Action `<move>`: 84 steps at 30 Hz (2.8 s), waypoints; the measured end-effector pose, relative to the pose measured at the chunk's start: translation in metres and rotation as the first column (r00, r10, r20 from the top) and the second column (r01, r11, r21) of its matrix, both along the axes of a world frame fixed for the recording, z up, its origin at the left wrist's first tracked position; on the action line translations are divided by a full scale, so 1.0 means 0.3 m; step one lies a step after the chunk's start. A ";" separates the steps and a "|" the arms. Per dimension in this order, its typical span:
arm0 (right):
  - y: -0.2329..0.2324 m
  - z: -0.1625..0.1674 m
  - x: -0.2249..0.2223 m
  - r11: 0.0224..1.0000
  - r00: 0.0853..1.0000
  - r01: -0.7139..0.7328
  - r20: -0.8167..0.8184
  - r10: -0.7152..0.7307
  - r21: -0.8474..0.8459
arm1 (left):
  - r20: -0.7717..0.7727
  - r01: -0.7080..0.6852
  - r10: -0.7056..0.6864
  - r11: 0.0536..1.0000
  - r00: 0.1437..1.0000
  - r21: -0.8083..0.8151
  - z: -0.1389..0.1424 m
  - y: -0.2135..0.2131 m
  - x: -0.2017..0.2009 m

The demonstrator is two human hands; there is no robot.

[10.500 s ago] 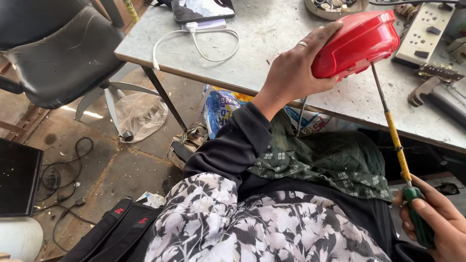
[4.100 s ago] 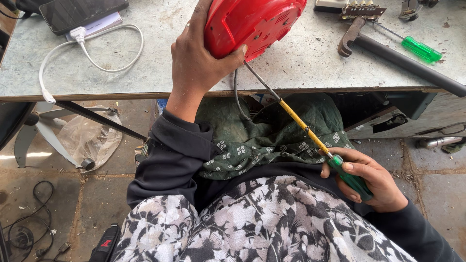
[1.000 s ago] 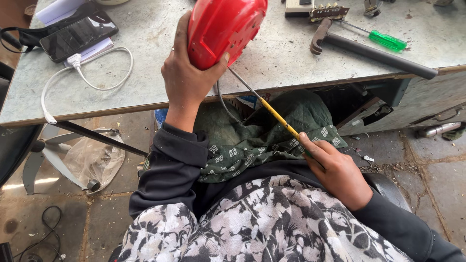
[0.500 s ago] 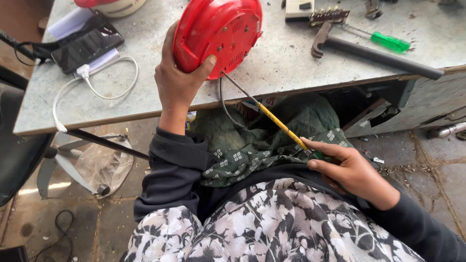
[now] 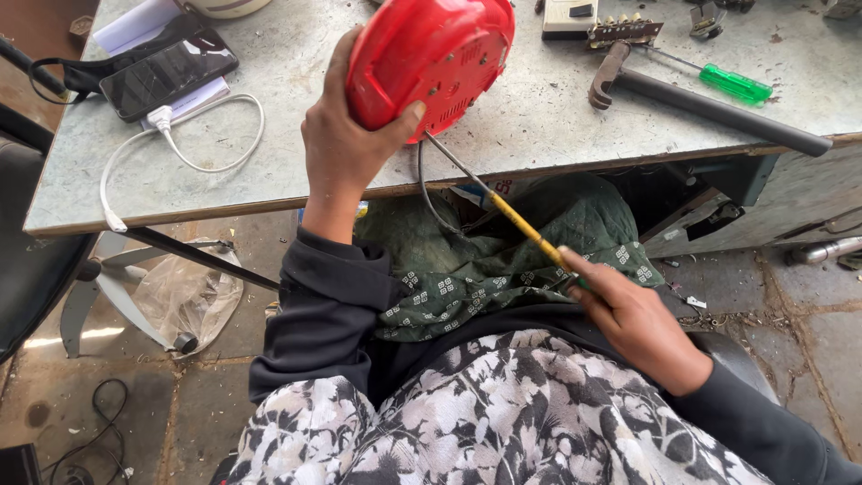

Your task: The person unscrews the bottom of a red electric device with a screwdriver, removes the plastic cover, and begins working on the internal transformer and wiring.

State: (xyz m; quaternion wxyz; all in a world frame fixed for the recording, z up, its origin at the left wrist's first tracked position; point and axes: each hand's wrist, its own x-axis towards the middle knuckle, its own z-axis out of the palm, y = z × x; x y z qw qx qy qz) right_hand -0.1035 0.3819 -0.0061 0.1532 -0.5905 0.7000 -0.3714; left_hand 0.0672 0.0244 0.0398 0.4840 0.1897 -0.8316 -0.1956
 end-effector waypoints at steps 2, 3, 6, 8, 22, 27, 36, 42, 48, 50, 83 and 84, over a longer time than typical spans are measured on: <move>0.006 0.031 0.012 0.993 0.990 0.091 -0.111 -0.082 0.076 | -0.017 -0.008 0.006 0.997 1.000 -0.071 0.007 0.018 -0.006; 0.010 0.048 0.019 0.984 0.979 0.136 -0.169 -0.116 0.116 | -0.027 -0.014 0.011 0.995 1.000 -0.101 0.010 0.025 -0.007; 0.020 0.084 0.036 0.978 0.980 0.150 -0.154 -0.127 0.145 | -0.019 -0.015 0.013 0.993 1.000 -0.116 0.019 0.033 -0.008; 0.026 0.097 0.043 0.963 0.978 0.186 -0.128 -0.162 0.197 | -0.014 -0.012 0.010 0.994 1.000 -0.112 0.021 0.028 -0.009; 0.099 0.047 -0.029 0.977 0.702 0.092 0.684 -0.199 0.190 | -0.068 0.026 -0.014 0.982 0.998 0.186 -0.013 -0.057 0.039; 0.078 0.081 -0.053 0.992 0.695 0.002 0.713 -0.093 0.128 | -0.274 0.275 -0.158 0.838 0.949 0.471 -0.026 -0.057 0.068; 0.029 0.147 -0.031 0.974 0.735 0.027 0.656 -0.173 0.227 | -0.179 0.176 -0.125 0.935 0.976 0.307 -0.005 -0.007 0.069; 0.018 0.176 -0.013 0.954 0.735 0.017 0.644 -0.214 0.298 | -0.127 0.161 -0.134 0.958 0.983 0.235 0.014 0.011 0.049; 0.034 0.175 -0.014 0.968 0.668 -0.052 0.729 -0.149 0.245 | -0.093 0.146 -0.133 0.977 0.987 0.156 0.013 0.012 0.039; 0.046 0.169 -0.016 0.983 0.611 -0.128 0.791 -0.030 0.136 | -0.106 0.163 -0.147 0.973 0.983 0.163 0.010 0.011 0.043; 0.146 0.203 -0.025 0.978 0.644 -0.091 0.760 -0.084 0.185 | -0.080 0.153 -0.148 0.987 0.986 0.052 0.025 0.034 0.023; 0.151 0.204 -0.025 0.979 0.642 -0.087 0.762 -0.087 0.185 | -0.071 0.147 -0.143 0.988 0.987 0.048 0.024 0.034 0.021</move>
